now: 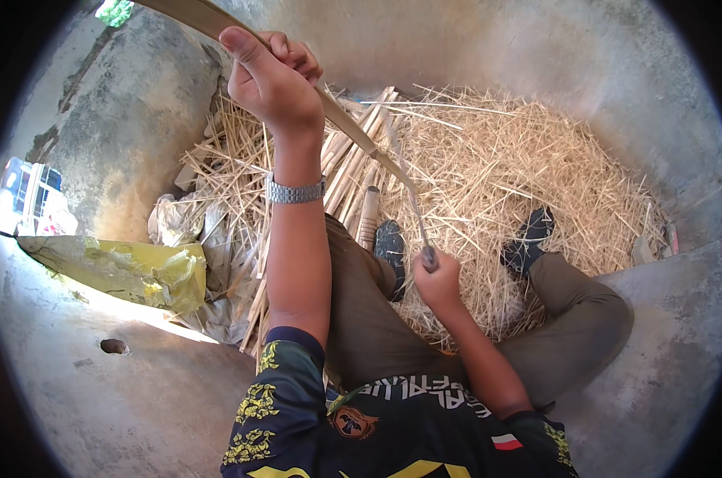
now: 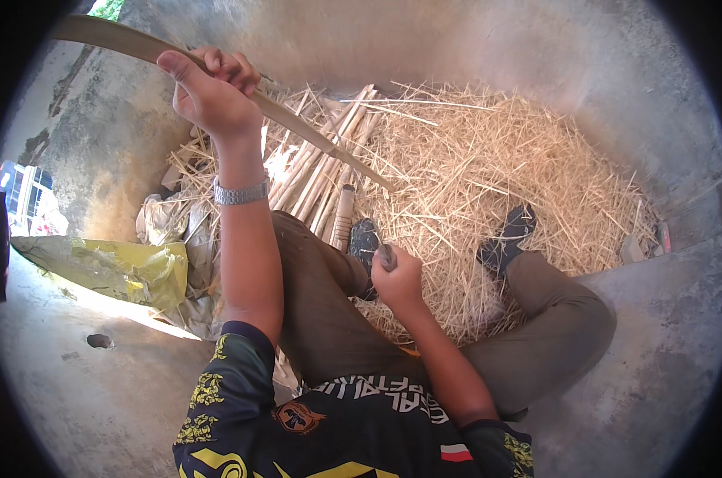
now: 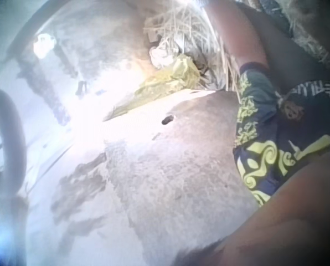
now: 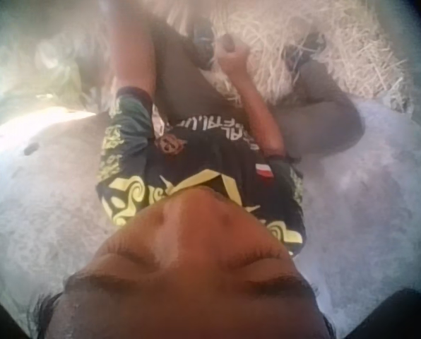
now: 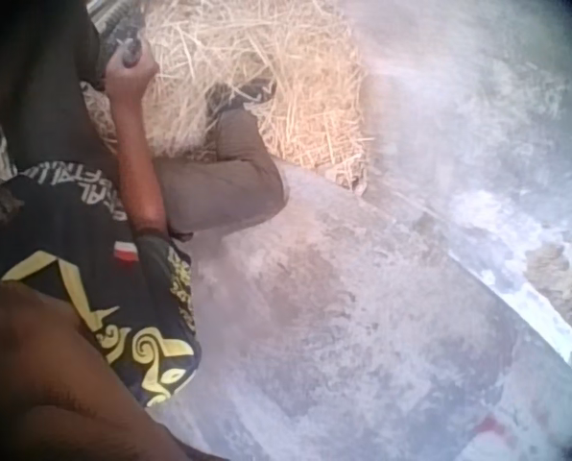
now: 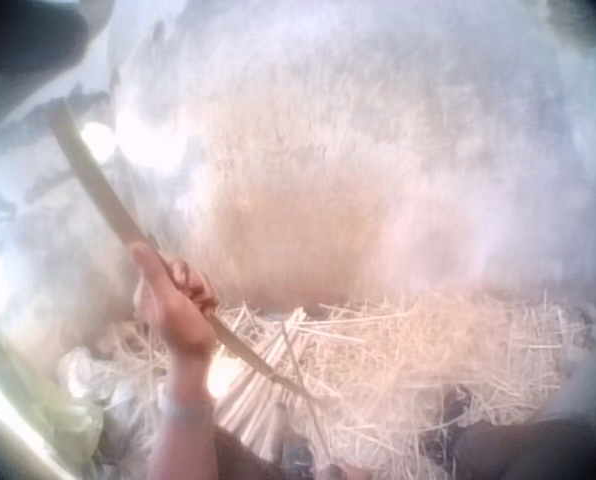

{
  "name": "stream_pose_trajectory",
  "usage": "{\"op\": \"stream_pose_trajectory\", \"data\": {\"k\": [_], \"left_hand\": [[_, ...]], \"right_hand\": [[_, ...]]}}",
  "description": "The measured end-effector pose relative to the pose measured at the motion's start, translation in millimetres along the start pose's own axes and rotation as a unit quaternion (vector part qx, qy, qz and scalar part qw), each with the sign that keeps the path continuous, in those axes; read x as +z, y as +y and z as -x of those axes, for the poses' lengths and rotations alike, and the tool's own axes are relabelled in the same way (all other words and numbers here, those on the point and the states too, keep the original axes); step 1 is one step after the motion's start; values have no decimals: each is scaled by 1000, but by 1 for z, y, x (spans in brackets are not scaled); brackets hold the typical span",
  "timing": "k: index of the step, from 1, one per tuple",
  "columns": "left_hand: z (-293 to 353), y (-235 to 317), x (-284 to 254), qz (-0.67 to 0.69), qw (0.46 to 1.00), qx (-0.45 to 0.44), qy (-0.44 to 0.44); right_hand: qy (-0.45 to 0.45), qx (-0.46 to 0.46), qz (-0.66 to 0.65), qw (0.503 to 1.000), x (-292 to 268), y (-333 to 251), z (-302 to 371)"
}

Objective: The person sits on a floor covered in straw and uses a large knife to split long bamboo sticks into thin strips. They hold the bamboo with one hand and use the knife to carefully shave and split the material, creating a pile of finished strips.

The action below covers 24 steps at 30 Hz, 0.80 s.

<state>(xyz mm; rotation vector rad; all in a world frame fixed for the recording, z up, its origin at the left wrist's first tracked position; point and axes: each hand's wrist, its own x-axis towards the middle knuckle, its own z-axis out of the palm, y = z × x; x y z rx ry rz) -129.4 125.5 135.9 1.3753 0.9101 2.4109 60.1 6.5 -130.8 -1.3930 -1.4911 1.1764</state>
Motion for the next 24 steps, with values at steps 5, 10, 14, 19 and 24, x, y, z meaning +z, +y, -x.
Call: {"op": "stream_pose_trajectory", "data": {"k": [5,10,14,19,24], "left_hand": [[-2,1,-1,0,1000,-8,3],[5,2,8,18,1000,-10,-19],[11,-2,15,23,999,1,-41],[8,-1,10,3,1000,12,-14],[13,-2,11,11,1000,15,-21]], "right_hand": [[-8,102,125,987,-4,-3,-3],[-44,146,-26,988,3,10,1],[-222,352,-339,844,-10,7,-5],[-48,181,-104,977,-10,-6,1],[103,-19,-92,990,-6,-20,12]]}}
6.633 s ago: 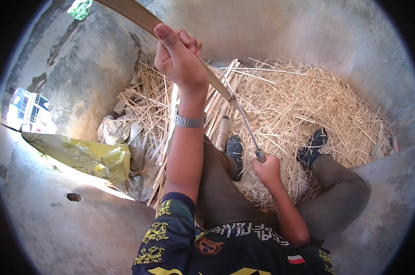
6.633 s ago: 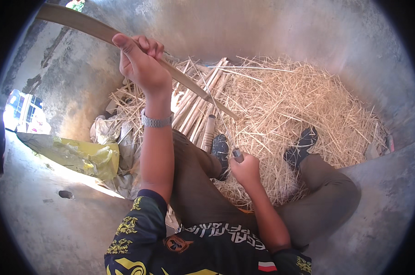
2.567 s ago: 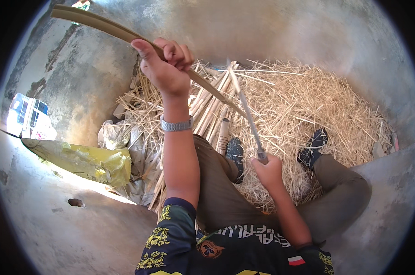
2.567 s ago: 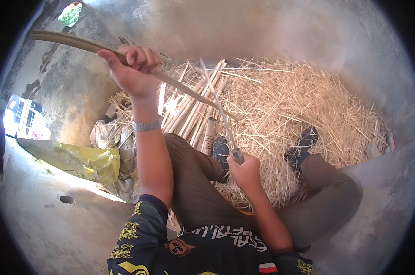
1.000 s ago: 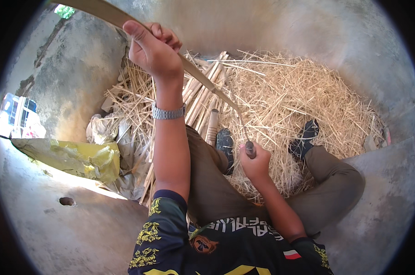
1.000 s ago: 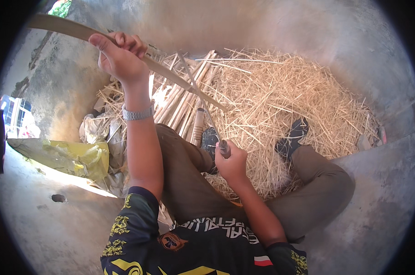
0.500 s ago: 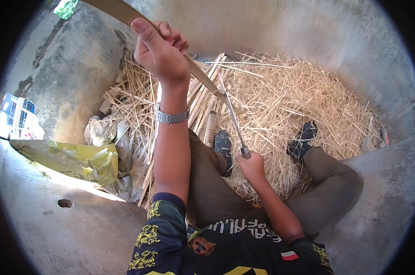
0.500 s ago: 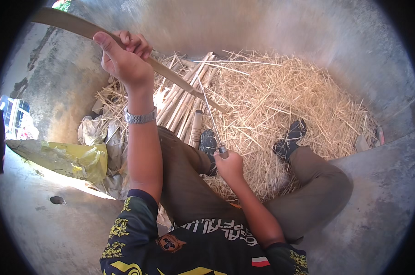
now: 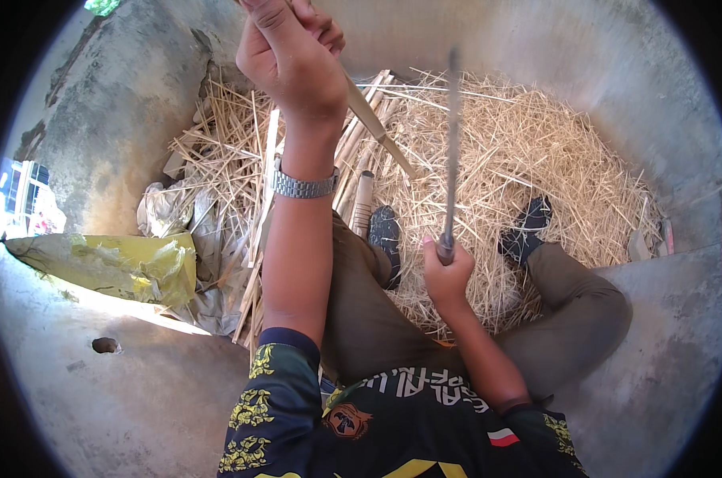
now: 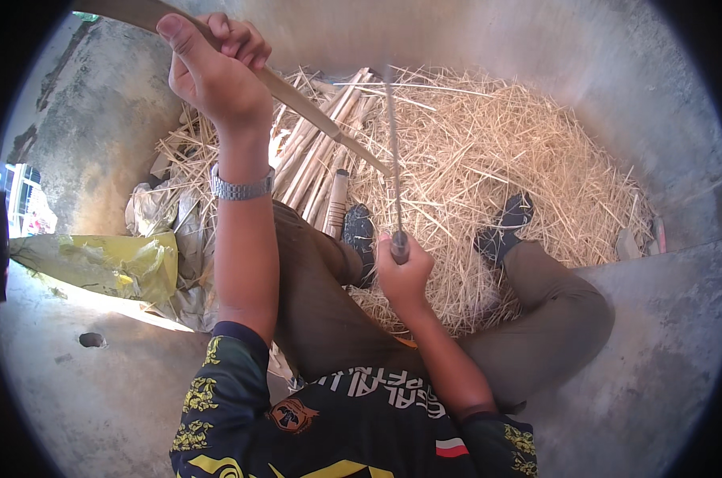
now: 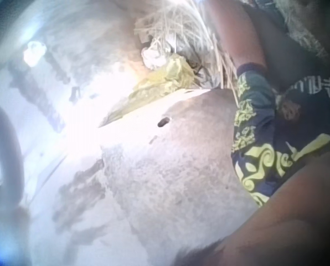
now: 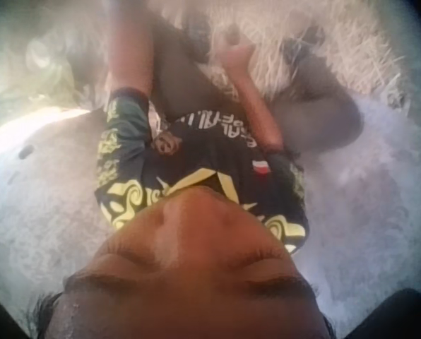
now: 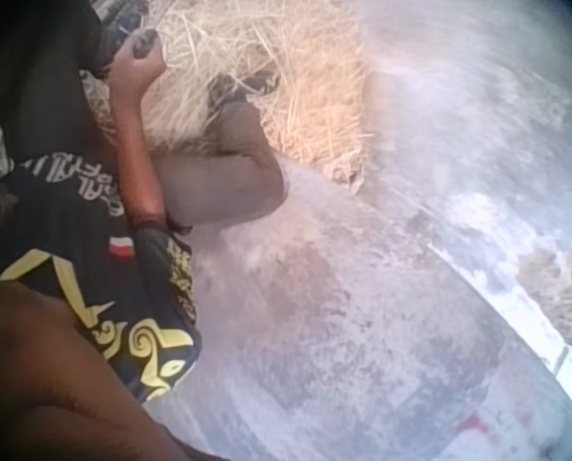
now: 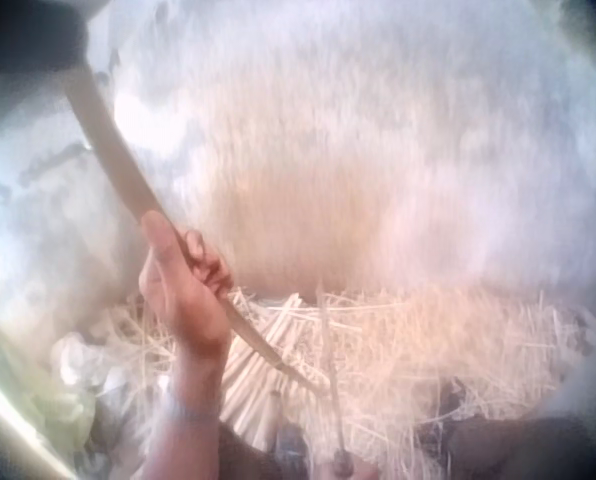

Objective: The person sits on a floor covered in straw and uses a large knife to split long bamboo sticks into thin strips. They hold the bamboo with one hand and use the knife to carefully shave and split the material, creating a pile of finished strips.

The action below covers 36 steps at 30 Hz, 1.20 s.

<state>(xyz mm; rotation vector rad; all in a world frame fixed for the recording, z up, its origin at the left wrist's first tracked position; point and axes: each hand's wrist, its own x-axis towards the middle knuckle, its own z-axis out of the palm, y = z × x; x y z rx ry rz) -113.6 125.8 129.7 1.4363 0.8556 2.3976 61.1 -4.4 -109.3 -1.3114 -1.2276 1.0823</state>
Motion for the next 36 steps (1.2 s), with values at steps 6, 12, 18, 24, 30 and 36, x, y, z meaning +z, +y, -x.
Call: {"op": "stream_pose_trajectory", "data": {"k": [6,12,18,24,30,36], "left_hand": [[9,16,29,15,998,-31,47],[0,2,5,-10,1000,-7,5],[-10,-9,-16,-28,999,8,27],[-7,-6,-6,-30,999,-2,36],[-6,-3,-2,-18,999,-11,38],[-3,-1,-2,-29,999,0,23]], "right_hand": [[-50,-6,18,999,1,25,0],[-93,105,95,986,0,21,-8],[-23,13,-69,997,-9,-13,-7],[-70,11,56,996,6,43,-6],[-39,7,86,995,14,30,-2],[-59,-30,29,997,2,13,0]]}}
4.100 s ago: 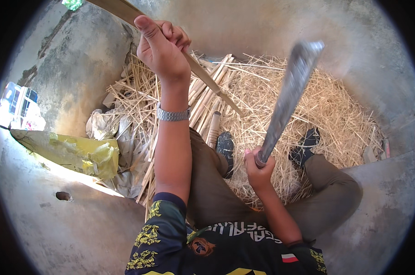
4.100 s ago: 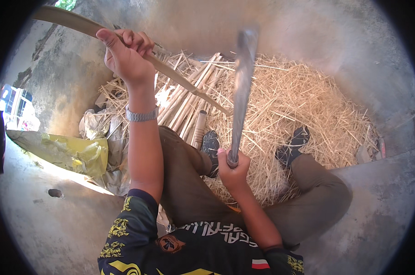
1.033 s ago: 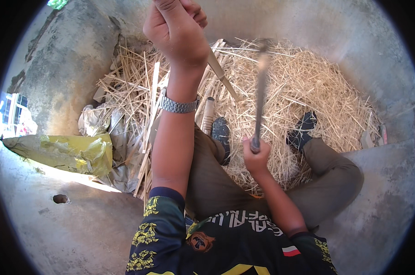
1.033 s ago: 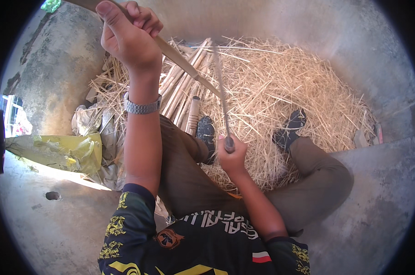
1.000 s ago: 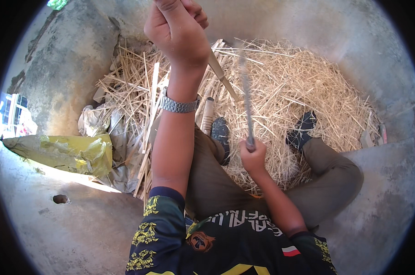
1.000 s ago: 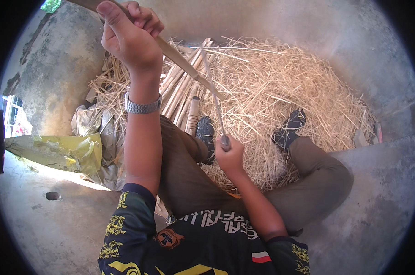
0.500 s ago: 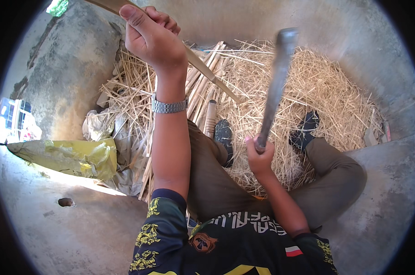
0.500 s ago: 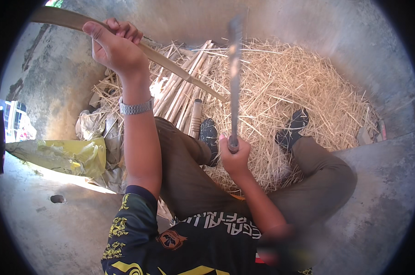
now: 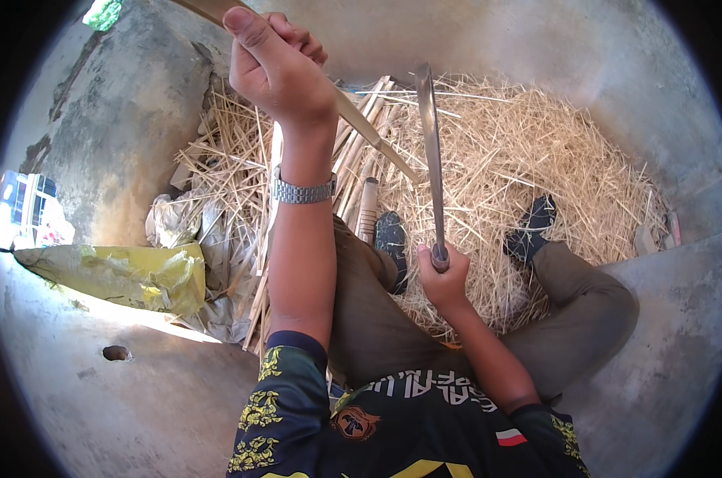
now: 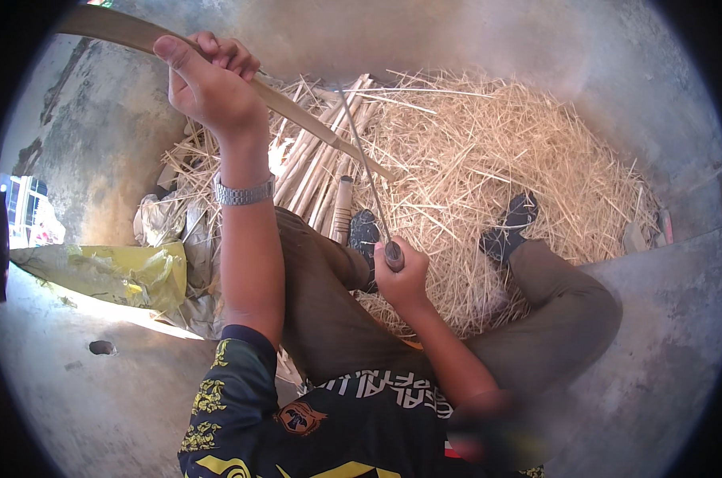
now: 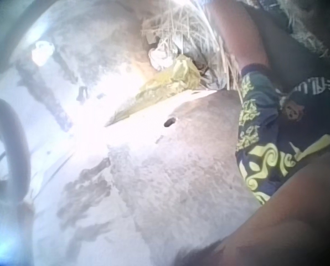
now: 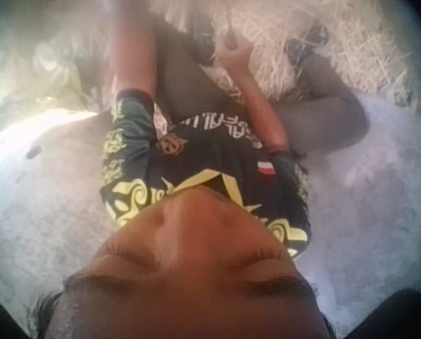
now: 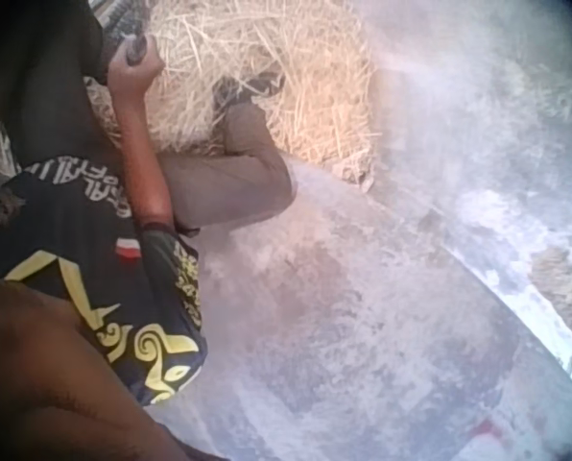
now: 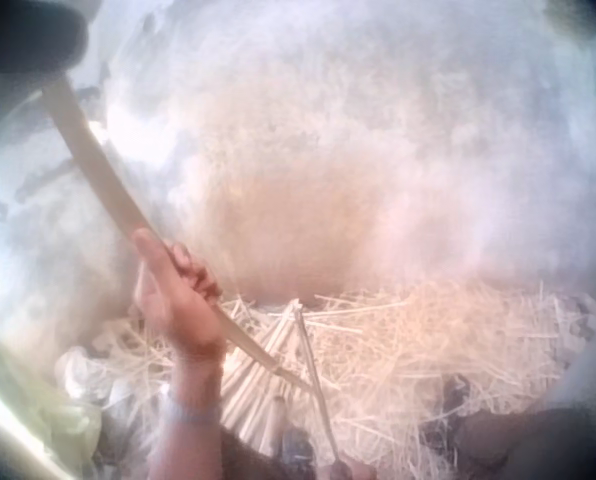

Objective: The person sits on a floor covered in straw and uses a large knife to split long bamboo sticks into thin strips. They hold the bamboo with one hand and use the knife to carefully shave and split the material, creating a pile of finished strips.

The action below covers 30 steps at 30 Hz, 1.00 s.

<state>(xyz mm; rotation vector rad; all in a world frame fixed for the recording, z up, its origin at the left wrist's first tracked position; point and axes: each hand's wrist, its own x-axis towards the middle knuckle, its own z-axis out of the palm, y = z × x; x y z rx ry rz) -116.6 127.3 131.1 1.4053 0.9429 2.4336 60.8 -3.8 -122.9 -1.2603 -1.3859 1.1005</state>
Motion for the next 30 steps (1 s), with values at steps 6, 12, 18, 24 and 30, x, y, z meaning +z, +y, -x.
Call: {"op": "stream_pose_trajectory", "data": {"k": [6,12,18,24,30], "left_hand": [[4,1,7,-7,1000,-11,18],[-1,4,6,17,1000,-5,-14],[5,-7,22,49,998,32,-8],[-1,-24,20,80,989,120,-35],[-9,-26,10,74,978,192,-42]], "right_hand": [[-28,100,101,989,6,37,-19],[-45,123,80,988,2,27,-14],[-94,270,-156,945,2,22,-8],[2,-7,-160,987,-9,21,-13],[-13,109,-27,994,6,67,-17]]}}
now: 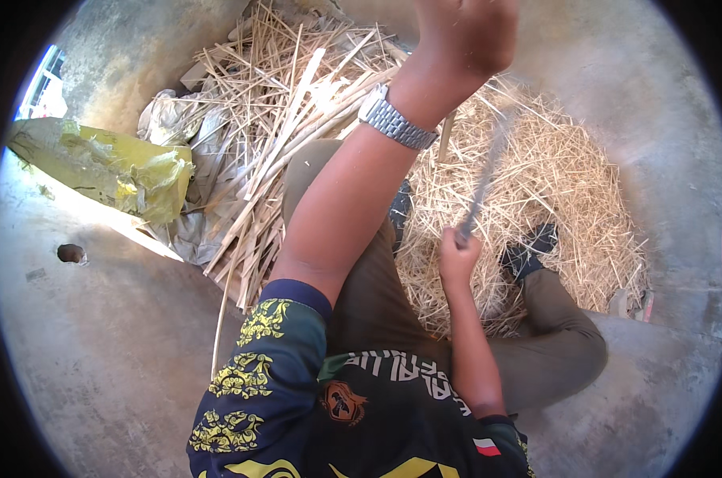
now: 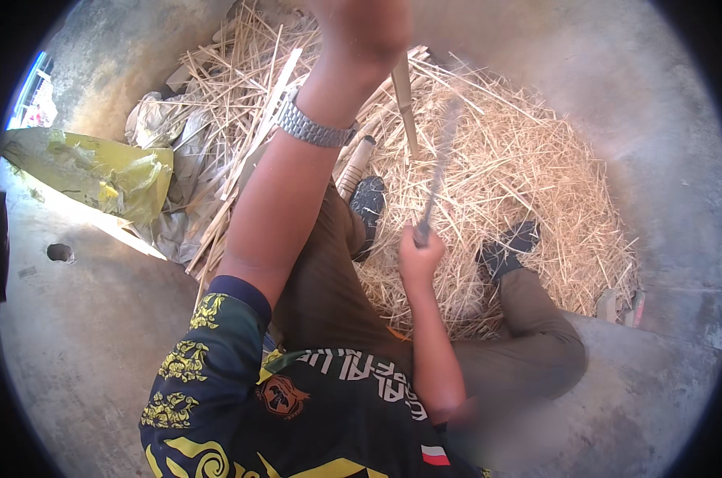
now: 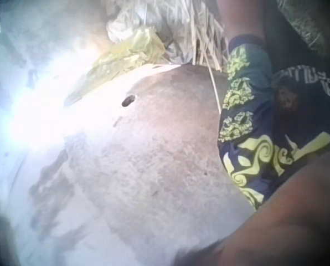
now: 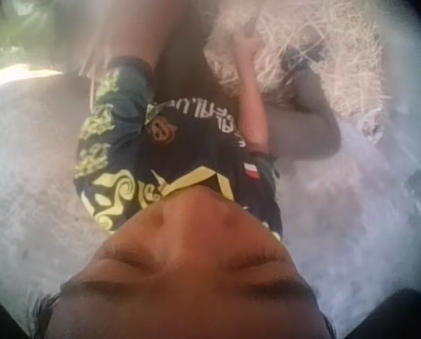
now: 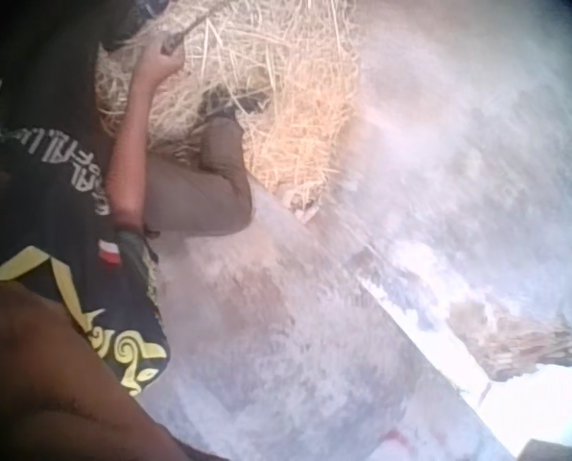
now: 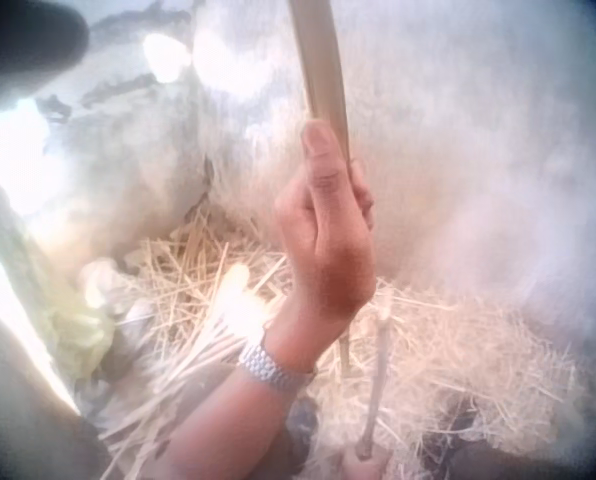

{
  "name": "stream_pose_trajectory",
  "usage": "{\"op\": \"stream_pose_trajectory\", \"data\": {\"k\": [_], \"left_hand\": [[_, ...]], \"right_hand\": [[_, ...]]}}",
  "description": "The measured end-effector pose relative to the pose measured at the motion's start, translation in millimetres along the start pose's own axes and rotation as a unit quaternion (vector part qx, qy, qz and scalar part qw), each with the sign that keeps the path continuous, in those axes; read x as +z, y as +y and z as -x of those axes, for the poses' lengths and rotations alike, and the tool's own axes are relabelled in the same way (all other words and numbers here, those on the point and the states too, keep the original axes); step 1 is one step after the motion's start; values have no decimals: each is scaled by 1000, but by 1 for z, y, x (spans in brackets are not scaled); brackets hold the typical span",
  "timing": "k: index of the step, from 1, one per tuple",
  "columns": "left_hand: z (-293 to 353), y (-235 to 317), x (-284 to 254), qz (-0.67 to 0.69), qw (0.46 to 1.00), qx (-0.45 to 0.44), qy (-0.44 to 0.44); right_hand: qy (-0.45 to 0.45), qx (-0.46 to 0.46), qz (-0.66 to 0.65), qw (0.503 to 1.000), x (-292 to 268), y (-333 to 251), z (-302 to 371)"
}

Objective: The person sits on a floor covered in straw and uses a large knife to split long bamboo sticks into thin strips. They hold the bamboo with one hand and use the knife to carefully shave and split the material, creating a pile of finished strips.

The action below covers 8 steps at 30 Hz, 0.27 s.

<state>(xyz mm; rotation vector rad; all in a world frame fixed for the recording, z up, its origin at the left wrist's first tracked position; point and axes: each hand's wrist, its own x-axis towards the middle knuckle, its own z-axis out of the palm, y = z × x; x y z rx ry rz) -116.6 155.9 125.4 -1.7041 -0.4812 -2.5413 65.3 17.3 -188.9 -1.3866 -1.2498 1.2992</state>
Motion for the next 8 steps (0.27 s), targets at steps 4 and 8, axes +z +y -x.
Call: {"op": "stream_pose_trajectory", "data": {"k": [4,8], "left_hand": [[-2,29,-1,12,988,-146,44],[10,-19,-27,-142,989,-25,-32]], "right_hand": [[-23,60,146,987,1,-4,-8],[-70,85,120,987,-6,-2,-10]]}}
